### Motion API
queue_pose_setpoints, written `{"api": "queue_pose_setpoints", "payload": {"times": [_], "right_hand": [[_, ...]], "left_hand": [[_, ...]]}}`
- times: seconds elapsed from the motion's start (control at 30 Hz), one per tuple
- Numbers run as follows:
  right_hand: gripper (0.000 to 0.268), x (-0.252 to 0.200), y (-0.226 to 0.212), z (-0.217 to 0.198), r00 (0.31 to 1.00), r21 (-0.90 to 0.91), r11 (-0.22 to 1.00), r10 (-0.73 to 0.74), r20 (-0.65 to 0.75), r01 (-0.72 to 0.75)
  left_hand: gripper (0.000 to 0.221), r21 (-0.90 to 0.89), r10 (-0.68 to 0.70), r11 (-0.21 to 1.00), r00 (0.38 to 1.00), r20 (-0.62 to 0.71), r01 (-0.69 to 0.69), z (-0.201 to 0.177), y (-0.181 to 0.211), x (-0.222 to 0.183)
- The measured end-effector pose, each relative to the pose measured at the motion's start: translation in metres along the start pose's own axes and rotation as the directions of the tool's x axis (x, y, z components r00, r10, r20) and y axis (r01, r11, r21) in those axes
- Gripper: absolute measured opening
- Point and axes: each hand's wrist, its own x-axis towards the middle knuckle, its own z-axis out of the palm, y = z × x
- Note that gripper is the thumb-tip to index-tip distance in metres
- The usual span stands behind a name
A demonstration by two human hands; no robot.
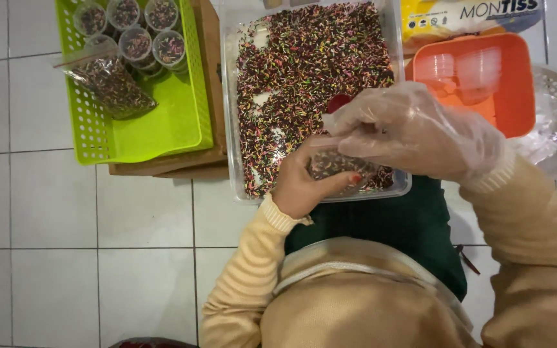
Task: Packaging multi-colored sprinkles into small plastic bags using a spoon
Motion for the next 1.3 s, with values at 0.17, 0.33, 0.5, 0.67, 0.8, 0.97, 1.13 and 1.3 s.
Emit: {"api": "queue_pose_setpoints", "payload": {"times": [0.17, 0.33, 0.5, 0.67, 0.8, 0.97, 1.13, 1.3], "right_hand": [[0.01, 0.001, -0.013, -0.004, 0.995, -0.037, 0.996, -0.078, -0.062, 0.076], [0.01, -0.003, -0.021, -0.009, 0.988, -0.082, 0.989, -0.133, -0.079, 0.127], [0.006, -0.005, -0.02, -0.016, 0.951, -0.486, 0.829, -0.309, 0.016, 0.277], [0.013, -0.018, -0.02, 0.001, 0.988, -0.312, 0.949, -0.09, -0.121, 0.049], [0.022, -0.036, -0.015, 0.016, 0.952, -0.487, 0.873, -0.176, -0.252, 0.033], [0.002, -0.023, -0.023, 0.004, 0.939, -0.106, 0.988, -0.138, -0.316, 0.11], [0.004, -0.029, -0.02, 0.014, 0.909, -0.128, 0.986, -0.145, -0.39, 0.103], [0.008, -0.037, 0.004, 0.032, 0.9, -0.088, 0.993, -0.113, -0.422, 0.084]], "left_hand": [[0.057, -0.007, -0.018, 1.0, 1.0, 0.02, 0.018, -0.001, 0.011, 0.002], [0.047, -0.038, 0.194, 0.98, 0.978, -0.079, -0.197, -0.006, 0.037, 0.004], [0.006, 0.275, 0.444, 0.884, 0.861, -0.247, -0.377, -0.006, 0.06, 0.011], [0.008, 0.331, 0.433, 0.87, 0.888, -0.156, -0.366, -0.012, 0.054, 0.011], [0.014, 0.338, 0.42, 0.87, 0.899, -0.123, -0.359, -0.009, 0.063, 0.006], [0.01, 0.388, 0.456, 0.847, 0.873, -0.174, -0.365, -0.002, 0.065, 0.001], [0.009, 0.466, 0.469, 0.817, 0.862, -0.191, -0.341, 0.004, 0.061, -0.003], [0.014, 0.314, 0.497, 0.855, 0.825, -0.271, -0.412, 0.005, 0.052, -0.005]]}}
